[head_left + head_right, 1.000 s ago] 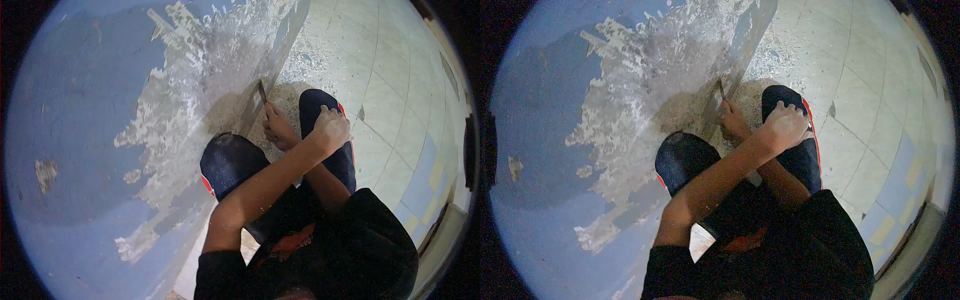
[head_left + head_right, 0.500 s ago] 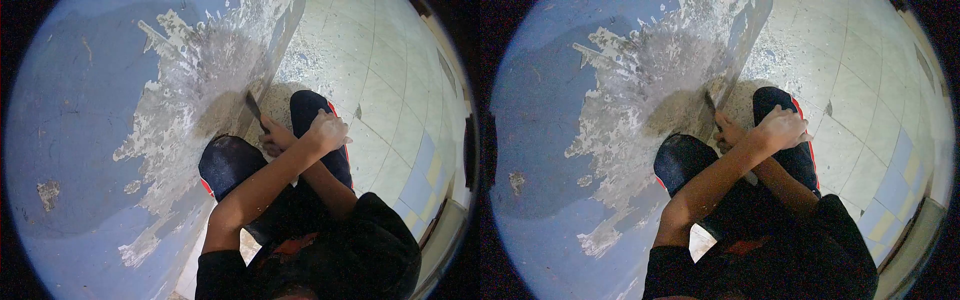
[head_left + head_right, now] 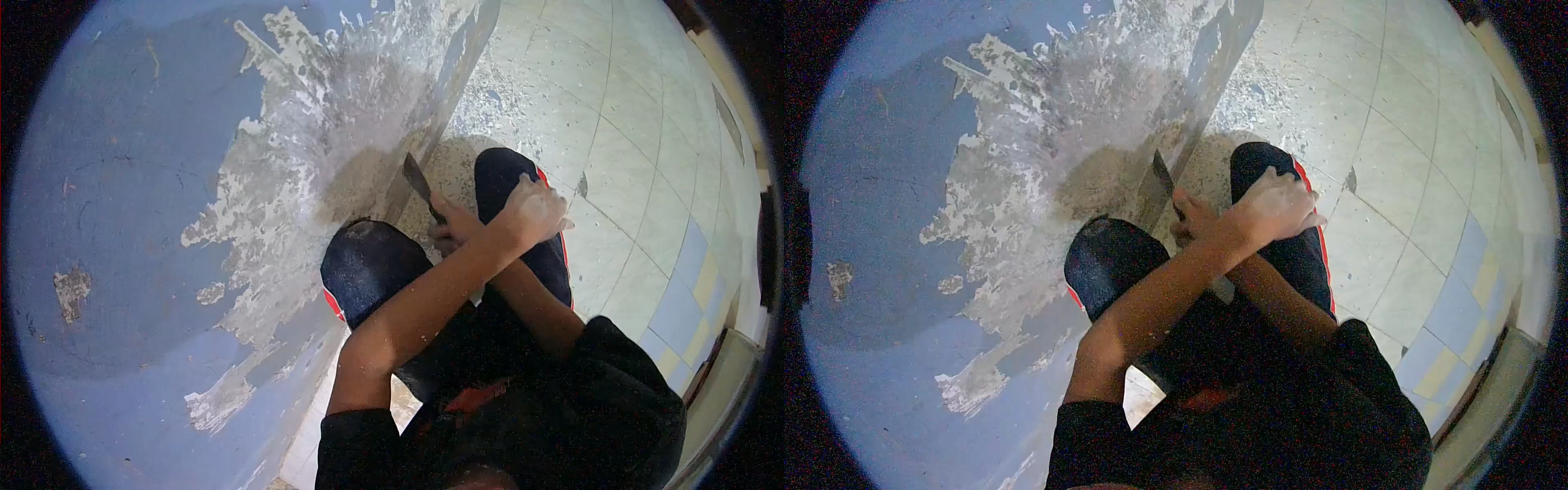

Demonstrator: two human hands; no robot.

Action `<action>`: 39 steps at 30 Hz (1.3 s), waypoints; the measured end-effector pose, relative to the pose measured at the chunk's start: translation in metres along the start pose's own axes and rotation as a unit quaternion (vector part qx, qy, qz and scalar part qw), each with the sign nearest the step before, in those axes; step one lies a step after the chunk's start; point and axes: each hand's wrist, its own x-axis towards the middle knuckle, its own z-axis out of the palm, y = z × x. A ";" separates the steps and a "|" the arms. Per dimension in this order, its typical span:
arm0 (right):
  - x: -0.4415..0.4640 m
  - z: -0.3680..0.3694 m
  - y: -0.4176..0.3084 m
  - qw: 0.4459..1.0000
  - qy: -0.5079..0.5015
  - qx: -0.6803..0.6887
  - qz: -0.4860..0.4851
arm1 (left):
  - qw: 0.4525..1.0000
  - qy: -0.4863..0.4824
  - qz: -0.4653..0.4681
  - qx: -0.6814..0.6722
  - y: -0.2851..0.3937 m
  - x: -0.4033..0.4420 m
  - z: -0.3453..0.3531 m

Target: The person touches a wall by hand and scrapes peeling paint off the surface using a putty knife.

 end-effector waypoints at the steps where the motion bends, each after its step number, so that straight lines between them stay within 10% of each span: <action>1: -0.001 0.006 -0.005 1.000 -0.002 0.000 0.000 | 1.000 0.000 -0.002 0.001 -0.002 -0.001 -0.002; 7: 0.002 0.001 0.008 0.995 -0.036 0.082 0.052 | 1.000 -0.010 -0.004 0.018 0.006 -0.006 0.002; 9: 0.055 -0.037 0.065 0.894 0.003 -0.203 -0.399 | 0.999 0.010 -0.003 0.049 0.002 -0.004 0.006; 10: 0.039 -0.026 0.047 0.895 -0.001 -0.202 -0.397 | 0.998 -0.015 -0.007 0.065 0.004 -0.006 0.005; 12: -0.013 0.014 -0.009 0.999 -0.005 0.046 0.026 | 0.998 -0.041 -0.013 0.050 0.009 -0.014 0.000; 29: 0.090 0.006 0.013 0.933 0.219 0.084 -0.272 | 0.993 0.095 0.004 0.067 0.029 -0.083 -0.045; 39: 0.067 -0.036 0.137 0.930 0.181 0.097 -0.305 | 0.938 -0.023 -0.034 -0.344 -0.036 -0.248 -0.022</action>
